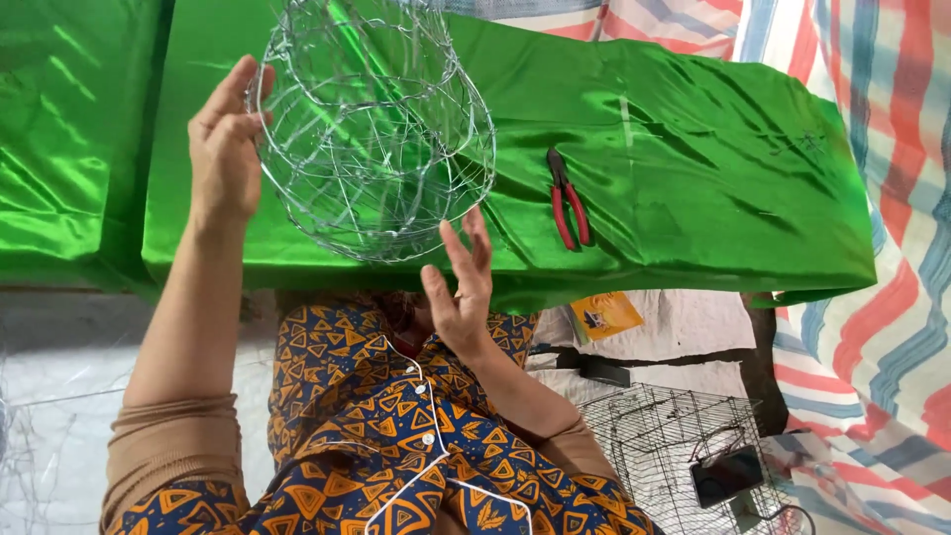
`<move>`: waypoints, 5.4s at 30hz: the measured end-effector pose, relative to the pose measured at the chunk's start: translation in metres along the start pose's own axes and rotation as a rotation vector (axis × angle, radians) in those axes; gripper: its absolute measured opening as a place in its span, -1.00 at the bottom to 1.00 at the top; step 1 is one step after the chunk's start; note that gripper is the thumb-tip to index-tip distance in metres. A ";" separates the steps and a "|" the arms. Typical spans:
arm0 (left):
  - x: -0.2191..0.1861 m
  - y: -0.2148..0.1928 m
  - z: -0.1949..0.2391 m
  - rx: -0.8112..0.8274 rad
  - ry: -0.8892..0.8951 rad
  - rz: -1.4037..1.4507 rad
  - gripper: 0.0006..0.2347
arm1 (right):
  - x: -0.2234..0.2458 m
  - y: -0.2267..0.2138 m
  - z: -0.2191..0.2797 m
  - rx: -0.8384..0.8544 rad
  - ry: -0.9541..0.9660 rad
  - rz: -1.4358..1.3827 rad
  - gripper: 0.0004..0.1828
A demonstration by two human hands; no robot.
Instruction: Weaving and intertwining thin metal wires to create a mesh structure
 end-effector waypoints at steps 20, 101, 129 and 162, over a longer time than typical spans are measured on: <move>0.028 0.006 -0.026 0.090 -0.059 0.029 -0.51 | -0.032 -0.059 -0.034 -0.137 0.083 0.092 -0.54; -0.035 0.092 0.076 -0.207 0.150 -0.437 -0.38 | 0.053 -0.022 -0.083 -0.144 -0.461 0.391 -0.71; -0.085 0.219 0.143 0.158 0.592 -0.765 -0.50 | 0.023 -0.081 -0.118 -0.038 0.084 0.241 -0.85; -0.016 0.065 0.084 -0.010 -0.144 0.144 -0.58 | 0.036 -0.123 -0.135 -0.353 -0.438 0.000 -0.88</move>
Point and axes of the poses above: each hand's wrist, its own z-axis away from the middle knuckle, its own y-axis out of the palm, x = y × z, the point moved 9 cm from there along -z, towards the middle knuckle, and after that the axes turned 2 degrees about -z, right-handed, at the moved point
